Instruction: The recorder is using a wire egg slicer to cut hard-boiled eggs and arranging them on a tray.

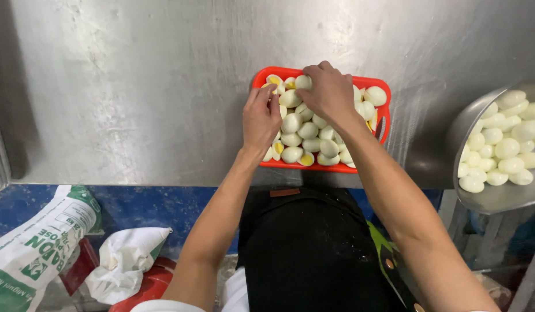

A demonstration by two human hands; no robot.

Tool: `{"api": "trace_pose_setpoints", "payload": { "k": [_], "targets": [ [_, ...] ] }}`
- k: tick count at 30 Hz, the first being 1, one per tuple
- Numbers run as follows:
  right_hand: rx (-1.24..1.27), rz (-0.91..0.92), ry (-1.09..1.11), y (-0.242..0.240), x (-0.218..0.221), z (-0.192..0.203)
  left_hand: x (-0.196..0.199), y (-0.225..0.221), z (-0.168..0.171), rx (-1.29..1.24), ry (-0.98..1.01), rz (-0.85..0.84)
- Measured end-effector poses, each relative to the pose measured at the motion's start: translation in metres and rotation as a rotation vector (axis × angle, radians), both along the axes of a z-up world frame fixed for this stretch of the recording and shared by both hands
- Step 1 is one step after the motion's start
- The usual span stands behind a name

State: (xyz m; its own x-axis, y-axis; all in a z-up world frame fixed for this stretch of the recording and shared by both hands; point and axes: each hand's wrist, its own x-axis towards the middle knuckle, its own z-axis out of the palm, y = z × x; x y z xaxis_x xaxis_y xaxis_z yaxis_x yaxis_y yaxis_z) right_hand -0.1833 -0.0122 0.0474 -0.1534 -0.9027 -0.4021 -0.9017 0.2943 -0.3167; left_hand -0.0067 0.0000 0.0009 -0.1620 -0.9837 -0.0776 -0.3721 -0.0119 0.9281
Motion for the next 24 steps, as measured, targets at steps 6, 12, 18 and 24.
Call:
{"api": "trace_pose_setpoints", "payload": {
  "k": [6, 12, 18, 24],
  "targets": [
    [0.099, -0.109, -0.196, -0.008, -0.017, 0.001, 0.004, -0.002, 0.003, 0.096, 0.061, 0.056],
    [0.125, -0.277, -0.820, -0.006, -0.046, 0.020, -0.005, -0.005, 0.022, 0.281, 0.241, -0.027],
    [0.102, -0.459, -1.185, 0.011, -0.035, -0.003, -0.018, -0.002, 0.025, 0.368, 0.516, -0.048],
    [0.053, -0.391, -0.927, 0.014, 0.009, 0.008, -0.003, -0.001, 0.025, 0.352, 0.380, -0.083]
  ]
}}
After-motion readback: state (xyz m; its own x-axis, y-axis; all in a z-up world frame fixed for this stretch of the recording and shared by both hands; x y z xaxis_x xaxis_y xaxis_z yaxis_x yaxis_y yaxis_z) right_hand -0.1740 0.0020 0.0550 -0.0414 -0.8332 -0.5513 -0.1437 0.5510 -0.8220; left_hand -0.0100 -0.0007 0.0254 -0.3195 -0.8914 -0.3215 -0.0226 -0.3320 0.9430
